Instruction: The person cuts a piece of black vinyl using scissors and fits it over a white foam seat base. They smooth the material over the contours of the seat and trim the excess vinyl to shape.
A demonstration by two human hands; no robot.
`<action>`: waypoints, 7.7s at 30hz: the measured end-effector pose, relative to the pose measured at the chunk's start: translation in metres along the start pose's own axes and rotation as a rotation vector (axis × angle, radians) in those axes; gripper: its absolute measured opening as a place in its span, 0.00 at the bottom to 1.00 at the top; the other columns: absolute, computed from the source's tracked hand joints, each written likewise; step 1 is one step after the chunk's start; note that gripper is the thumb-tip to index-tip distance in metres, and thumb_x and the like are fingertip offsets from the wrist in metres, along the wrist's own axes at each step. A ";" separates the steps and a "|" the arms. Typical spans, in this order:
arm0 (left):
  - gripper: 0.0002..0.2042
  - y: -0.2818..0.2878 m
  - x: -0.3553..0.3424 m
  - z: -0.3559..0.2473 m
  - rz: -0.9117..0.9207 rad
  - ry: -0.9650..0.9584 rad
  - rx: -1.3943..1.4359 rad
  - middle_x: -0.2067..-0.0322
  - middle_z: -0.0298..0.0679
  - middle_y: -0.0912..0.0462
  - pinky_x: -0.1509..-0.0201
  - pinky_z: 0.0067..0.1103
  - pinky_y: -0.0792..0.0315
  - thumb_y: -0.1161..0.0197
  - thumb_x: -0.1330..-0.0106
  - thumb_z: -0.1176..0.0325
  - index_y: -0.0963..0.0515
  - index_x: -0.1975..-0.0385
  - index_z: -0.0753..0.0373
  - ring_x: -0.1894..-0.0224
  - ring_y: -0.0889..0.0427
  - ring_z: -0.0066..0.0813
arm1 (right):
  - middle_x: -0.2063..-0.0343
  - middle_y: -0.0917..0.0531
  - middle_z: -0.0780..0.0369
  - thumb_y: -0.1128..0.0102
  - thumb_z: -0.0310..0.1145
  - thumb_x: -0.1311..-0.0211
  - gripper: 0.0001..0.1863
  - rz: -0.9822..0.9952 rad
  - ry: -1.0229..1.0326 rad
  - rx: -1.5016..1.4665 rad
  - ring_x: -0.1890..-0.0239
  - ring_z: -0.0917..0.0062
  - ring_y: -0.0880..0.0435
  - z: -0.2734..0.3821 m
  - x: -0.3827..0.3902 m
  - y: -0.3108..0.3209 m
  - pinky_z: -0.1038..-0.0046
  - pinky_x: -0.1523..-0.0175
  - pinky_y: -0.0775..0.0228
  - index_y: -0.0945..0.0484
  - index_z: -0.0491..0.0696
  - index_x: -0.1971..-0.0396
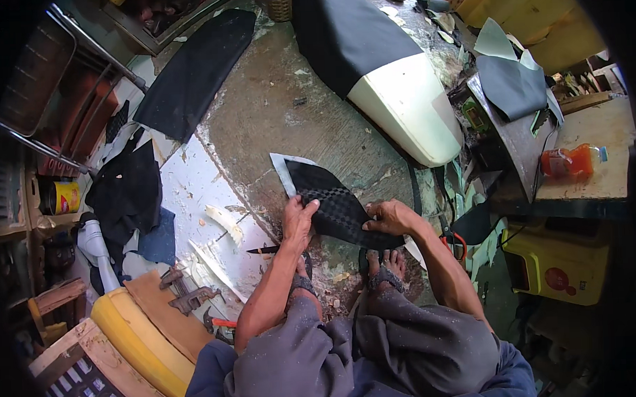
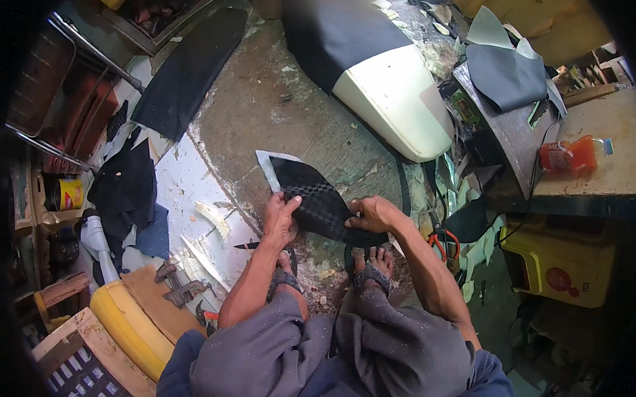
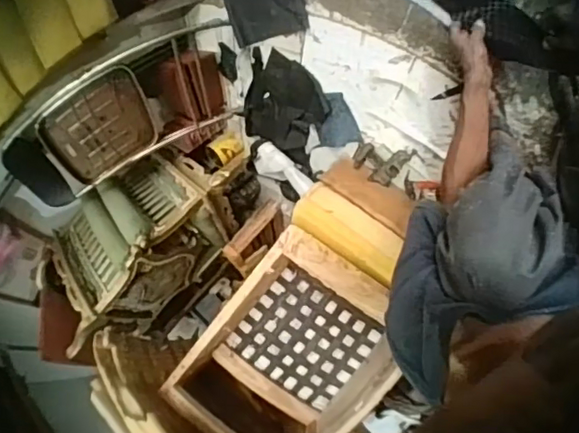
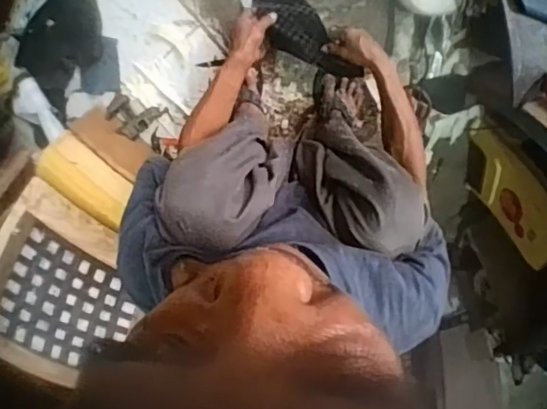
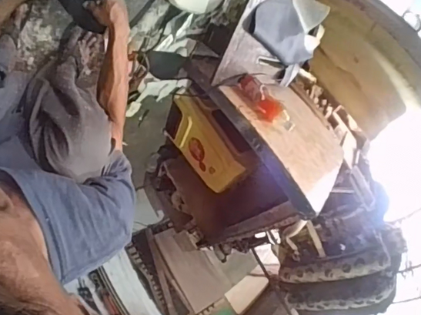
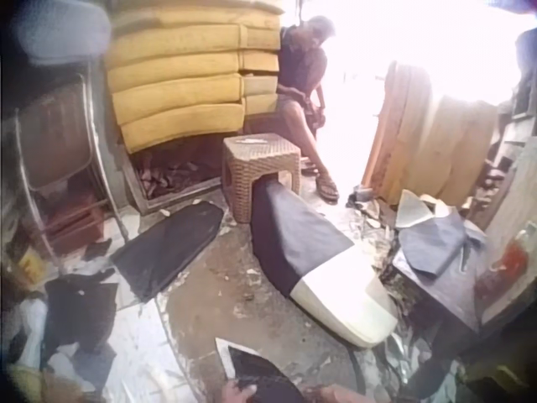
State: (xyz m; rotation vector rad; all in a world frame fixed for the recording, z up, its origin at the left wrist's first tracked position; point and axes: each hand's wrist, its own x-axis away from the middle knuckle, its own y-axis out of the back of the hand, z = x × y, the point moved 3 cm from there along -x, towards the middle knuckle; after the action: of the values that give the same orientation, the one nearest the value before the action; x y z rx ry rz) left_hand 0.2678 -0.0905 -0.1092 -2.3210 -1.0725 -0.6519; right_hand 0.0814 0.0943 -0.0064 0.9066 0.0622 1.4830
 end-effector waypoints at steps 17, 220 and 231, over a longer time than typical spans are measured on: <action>0.18 0.033 -0.025 -0.019 -0.236 -0.187 -0.174 0.62 0.37 0.17 0.66 0.19 0.27 0.33 0.36 0.72 0.27 0.47 0.65 0.65 0.21 0.22 | 0.67 0.13 0.52 0.37 0.49 0.34 0.18 -0.205 -0.180 0.056 0.57 0.52 0.14 -0.030 0.024 -0.012 0.53 0.49 0.28 0.15 0.49 0.59; 0.34 -0.158 0.012 0.044 0.716 0.039 -0.378 0.61 0.40 0.14 0.53 0.24 0.29 0.28 0.37 0.70 0.40 0.35 0.65 0.59 0.20 0.23 | 0.74 0.15 0.53 0.26 0.62 0.47 0.36 -0.089 -0.450 -0.129 0.71 0.61 0.14 -0.070 0.156 0.024 0.61 0.63 0.25 0.19 0.42 0.56; 0.37 -0.158 0.013 0.060 0.614 0.011 -0.332 0.61 0.42 0.15 0.47 0.28 0.28 0.27 0.39 0.72 0.46 0.36 0.67 0.57 0.19 0.27 | 0.72 0.15 0.51 0.29 0.57 0.41 0.31 -0.112 -0.384 -0.041 0.68 0.55 0.14 -0.080 0.154 0.011 0.58 0.63 0.26 0.20 0.43 0.55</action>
State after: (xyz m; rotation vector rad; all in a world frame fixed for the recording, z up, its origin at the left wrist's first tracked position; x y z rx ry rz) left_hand 0.1632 0.0426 -0.1098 -2.7236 -0.2089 -0.6215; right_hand 0.0509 0.2639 0.0200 1.1218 -0.1957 1.1823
